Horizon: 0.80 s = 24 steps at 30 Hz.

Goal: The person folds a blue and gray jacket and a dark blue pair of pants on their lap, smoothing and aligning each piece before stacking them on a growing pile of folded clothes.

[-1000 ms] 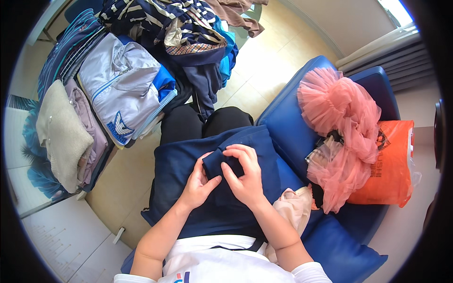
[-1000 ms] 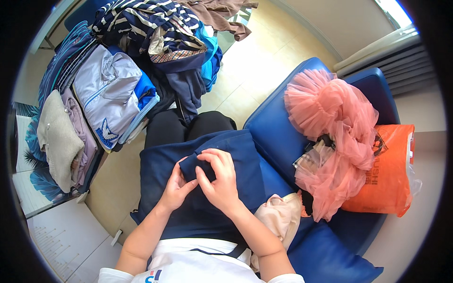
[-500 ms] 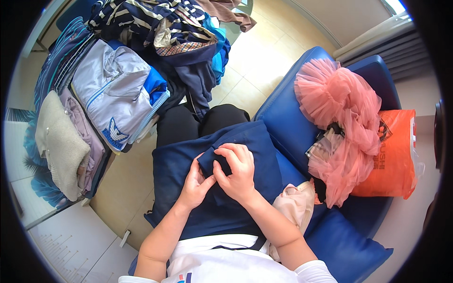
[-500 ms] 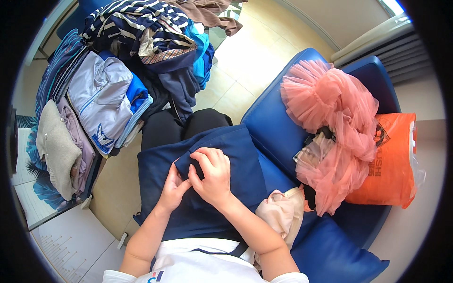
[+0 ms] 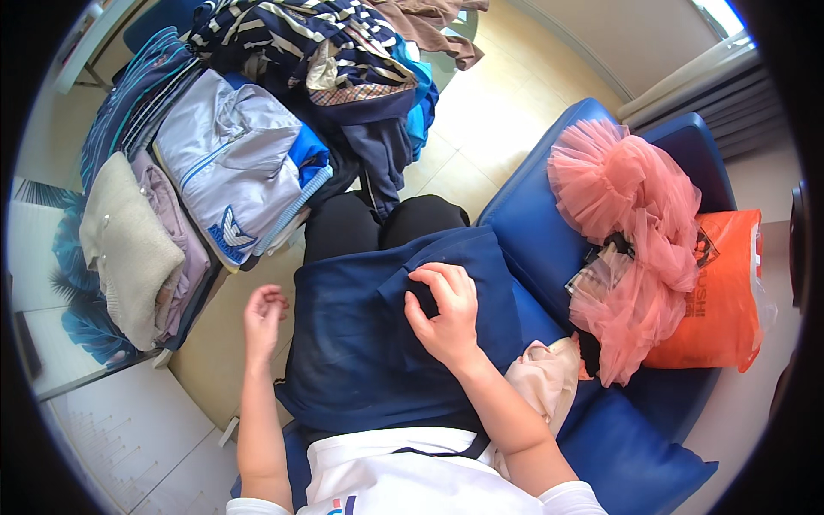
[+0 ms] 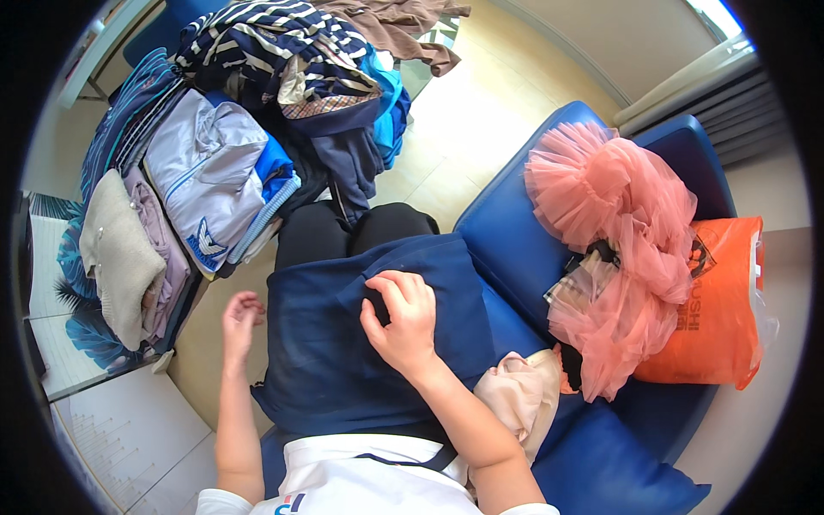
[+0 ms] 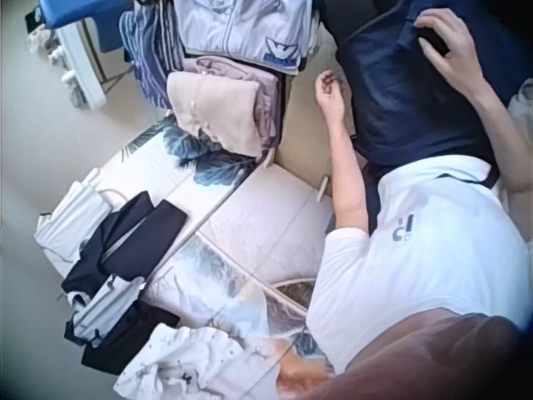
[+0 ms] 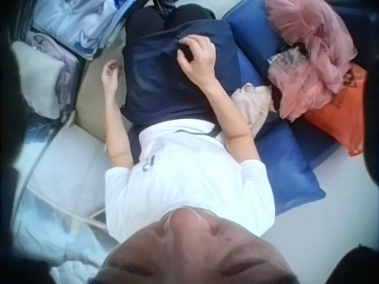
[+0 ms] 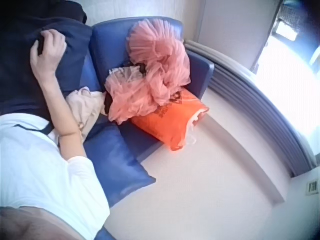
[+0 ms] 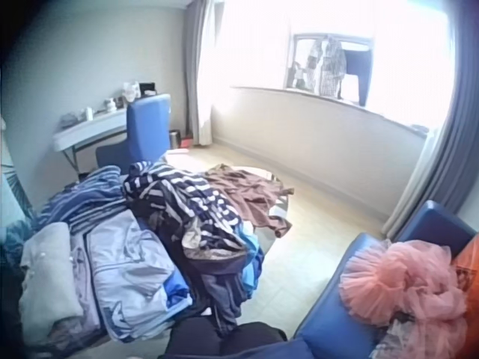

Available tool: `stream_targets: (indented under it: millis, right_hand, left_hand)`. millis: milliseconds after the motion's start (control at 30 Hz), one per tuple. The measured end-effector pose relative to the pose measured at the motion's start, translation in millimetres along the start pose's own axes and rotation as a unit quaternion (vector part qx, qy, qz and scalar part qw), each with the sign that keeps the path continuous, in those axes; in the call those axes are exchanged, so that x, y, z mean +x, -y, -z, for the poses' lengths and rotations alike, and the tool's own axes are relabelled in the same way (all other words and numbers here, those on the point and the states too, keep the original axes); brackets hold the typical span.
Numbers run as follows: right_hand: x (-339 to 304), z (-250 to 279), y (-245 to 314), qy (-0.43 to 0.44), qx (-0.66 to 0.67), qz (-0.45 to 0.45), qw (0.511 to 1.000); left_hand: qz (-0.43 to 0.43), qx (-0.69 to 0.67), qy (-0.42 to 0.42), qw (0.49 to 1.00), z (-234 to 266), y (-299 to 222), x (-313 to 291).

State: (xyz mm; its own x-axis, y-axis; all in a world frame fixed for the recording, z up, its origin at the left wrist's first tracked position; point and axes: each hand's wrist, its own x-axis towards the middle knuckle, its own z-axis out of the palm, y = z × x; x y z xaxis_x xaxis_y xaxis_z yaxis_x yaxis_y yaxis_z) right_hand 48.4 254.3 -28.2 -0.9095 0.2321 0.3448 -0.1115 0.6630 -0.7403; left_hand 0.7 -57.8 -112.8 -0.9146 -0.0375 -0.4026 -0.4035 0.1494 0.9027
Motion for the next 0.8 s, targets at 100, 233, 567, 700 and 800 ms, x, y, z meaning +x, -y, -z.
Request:
stream_targets:
  millis: [100, 233, 567, 700, 800]
  right_hand:
    - [-0.6, 0.8, -0.3, 0.004, -0.001, 0.0, 1.0]
    - [-1.5, 0.5, 0.7, 0.01, -0.002, -0.008, 1.0]
    - [-1.0, 1.1, 4.3, 0.019, -0.012, -0.013, 1.0]
    - [-0.4, -1.0, 2.1, 0.002, -0.02, 0.003, 1.0]
    - [-0.6, 0.9, 4.9, 0.001, -0.031, 0.009, 0.999]
  left_hand:
    - [0.208, 0.041, -0.001, 0.977, 4.5, 45.2, -4.1]
    - [0.404, -0.058, 0.069, 0.91, 10.1, 110.2, -18.1]
    - [0.459, -0.276, 0.099, 0.839, 26.1, 172.1, -57.8]
    - [0.456, -0.293, 0.096, 0.835, 27.2, 177.9, -58.4]
    - [0.453, -0.314, 0.096, 0.829, 19.6, 183.3, -52.6]
